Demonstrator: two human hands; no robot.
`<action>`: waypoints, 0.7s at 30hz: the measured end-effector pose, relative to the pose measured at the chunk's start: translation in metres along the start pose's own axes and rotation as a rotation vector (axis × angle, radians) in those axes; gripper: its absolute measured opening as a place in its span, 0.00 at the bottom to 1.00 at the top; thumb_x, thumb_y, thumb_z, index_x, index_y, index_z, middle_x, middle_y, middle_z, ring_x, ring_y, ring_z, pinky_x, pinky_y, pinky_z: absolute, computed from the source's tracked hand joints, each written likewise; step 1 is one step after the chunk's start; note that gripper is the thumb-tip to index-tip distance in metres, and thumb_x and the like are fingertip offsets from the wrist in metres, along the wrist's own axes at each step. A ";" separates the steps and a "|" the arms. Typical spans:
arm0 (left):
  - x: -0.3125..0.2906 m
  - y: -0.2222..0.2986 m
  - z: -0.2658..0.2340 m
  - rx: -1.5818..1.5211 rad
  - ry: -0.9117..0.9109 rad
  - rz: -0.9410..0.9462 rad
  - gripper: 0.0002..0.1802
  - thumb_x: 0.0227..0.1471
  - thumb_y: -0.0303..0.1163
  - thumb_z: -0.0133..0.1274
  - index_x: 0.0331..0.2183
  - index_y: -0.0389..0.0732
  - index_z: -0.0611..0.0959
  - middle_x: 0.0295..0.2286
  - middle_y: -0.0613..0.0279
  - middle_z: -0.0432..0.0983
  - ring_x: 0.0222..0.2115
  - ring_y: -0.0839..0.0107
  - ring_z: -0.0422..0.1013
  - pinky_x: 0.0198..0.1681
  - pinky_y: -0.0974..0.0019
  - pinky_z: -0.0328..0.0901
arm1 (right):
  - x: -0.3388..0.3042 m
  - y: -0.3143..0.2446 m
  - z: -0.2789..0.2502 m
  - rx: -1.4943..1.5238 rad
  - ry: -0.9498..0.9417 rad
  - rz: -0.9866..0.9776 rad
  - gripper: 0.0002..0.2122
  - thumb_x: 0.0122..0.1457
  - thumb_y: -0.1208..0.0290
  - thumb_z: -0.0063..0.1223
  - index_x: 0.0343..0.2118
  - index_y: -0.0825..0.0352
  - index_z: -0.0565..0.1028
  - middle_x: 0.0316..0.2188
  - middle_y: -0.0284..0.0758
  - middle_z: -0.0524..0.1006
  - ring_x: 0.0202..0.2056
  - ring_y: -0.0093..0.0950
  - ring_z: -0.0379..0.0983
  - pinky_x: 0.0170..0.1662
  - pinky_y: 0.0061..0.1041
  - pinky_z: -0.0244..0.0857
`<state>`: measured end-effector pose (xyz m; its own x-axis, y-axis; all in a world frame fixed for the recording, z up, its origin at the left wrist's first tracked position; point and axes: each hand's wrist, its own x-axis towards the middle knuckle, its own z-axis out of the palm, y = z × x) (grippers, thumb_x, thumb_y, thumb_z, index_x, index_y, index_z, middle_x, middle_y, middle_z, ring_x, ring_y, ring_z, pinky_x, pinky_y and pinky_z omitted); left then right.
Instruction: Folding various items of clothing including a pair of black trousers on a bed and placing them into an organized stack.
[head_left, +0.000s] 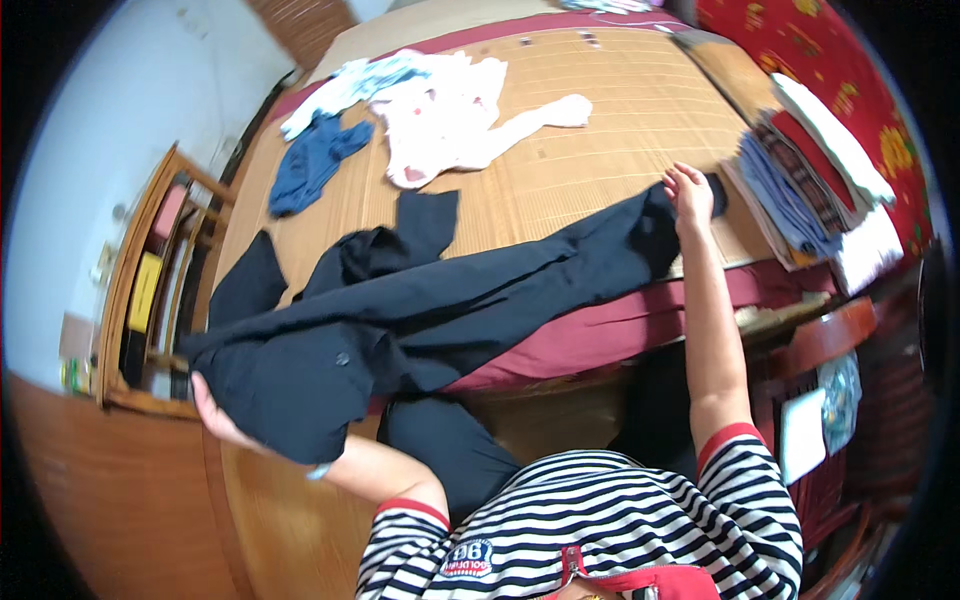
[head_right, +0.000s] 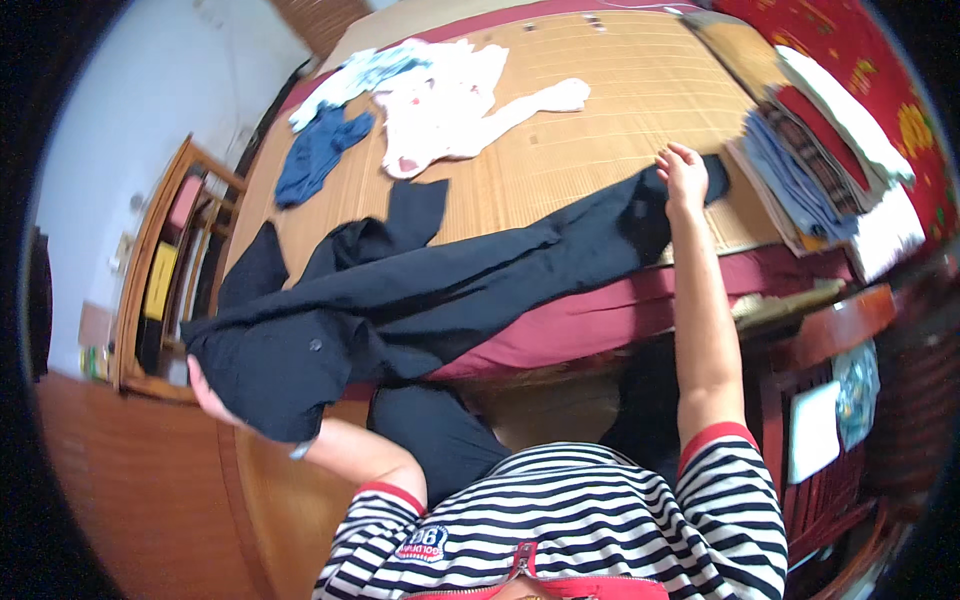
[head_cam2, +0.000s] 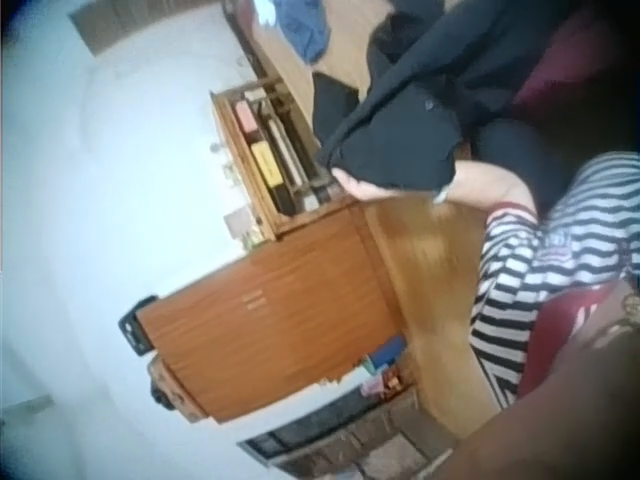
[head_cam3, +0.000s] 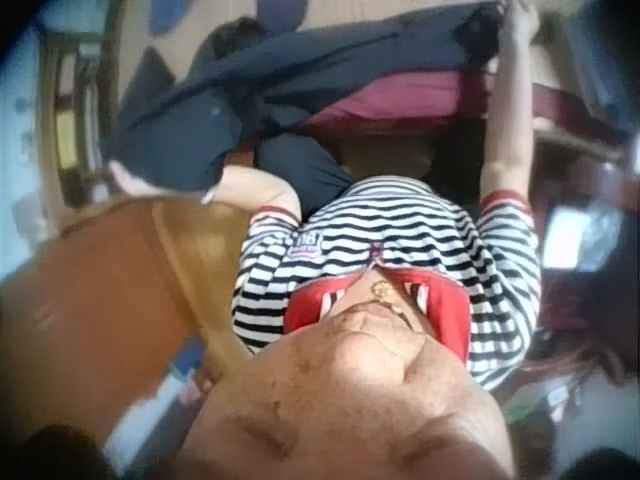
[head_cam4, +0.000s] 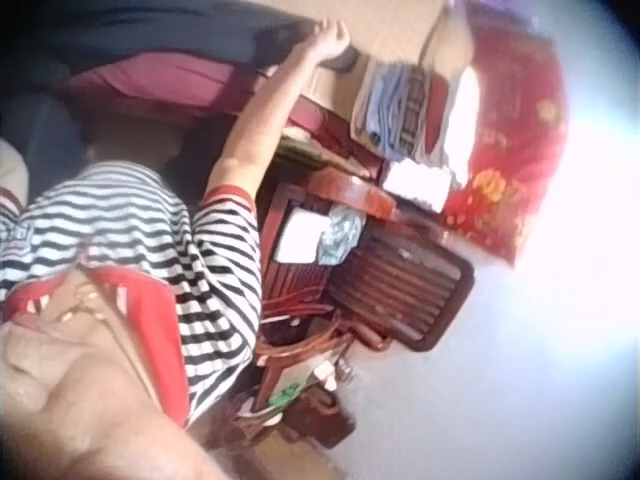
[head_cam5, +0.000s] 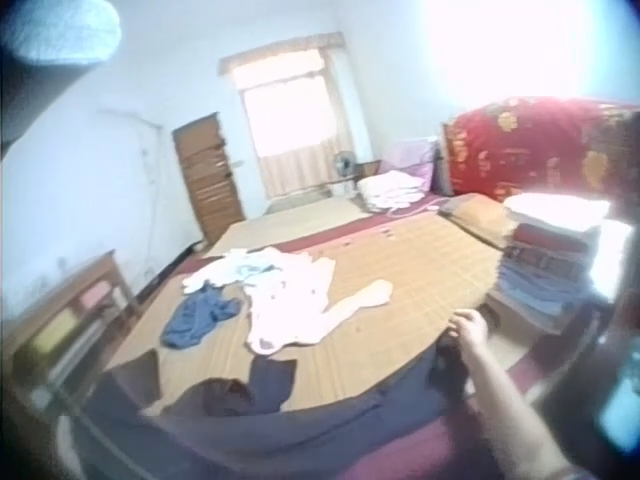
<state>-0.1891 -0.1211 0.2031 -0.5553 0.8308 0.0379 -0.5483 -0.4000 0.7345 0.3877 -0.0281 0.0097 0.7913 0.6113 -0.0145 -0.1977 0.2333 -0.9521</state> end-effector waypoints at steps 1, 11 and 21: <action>-0.002 -0.003 0.006 -0.076 -0.053 -0.028 0.25 0.55 0.43 0.49 0.42 0.29 0.80 0.40 0.44 0.78 0.39 0.51 0.76 0.44 0.52 0.72 | -0.008 0.003 0.008 -0.032 -0.103 -0.044 0.12 0.59 0.75 0.54 0.46 0.69 0.73 0.35 0.33 0.78 0.32 0.21 0.75 0.36 0.18 0.68; -0.013 -0.003 -0.004 -0.588 -0.899 0.046 0.16 0.55 0.34 0.48 0.36 0.30 0.81 0.38 0.39 0.79 0.34 0.47 0.77 0.38 0.49 0.73 | -0.132 0.024 0.138 -0.498 -0.952 -0.290 0.10 0.61 0.72 0.54 0.42 0.71 0.76 0.31 0.35 0.79 0.33 0.22 0.77 0.37 0.22 0.71; -0.013 -0.018 -0.009 -0.989 -2.030 0.070 0.11 0.55 0.26 0.47 0.30 0.29 0.80 0.35 0.35 0.78 0.31 0.46 0.77 0.33 0.49 0.73 | -0.189 0.089 0.279 -1.118 -1.129 -0.758 0.30 0.47 0.64 0.65 0.54 0.70 0.68 0.46 0.49 0.75 0.49 0.46 0.71 0.54 0.40 0.64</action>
<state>-0.1779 -0.1279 0.1827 0.2335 -0.2743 0.9329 -0.9592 0.0920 0.2672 0.0585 0.0883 0.0129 -0.3343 0.9143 0.2288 0.8293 0.4007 -0.3894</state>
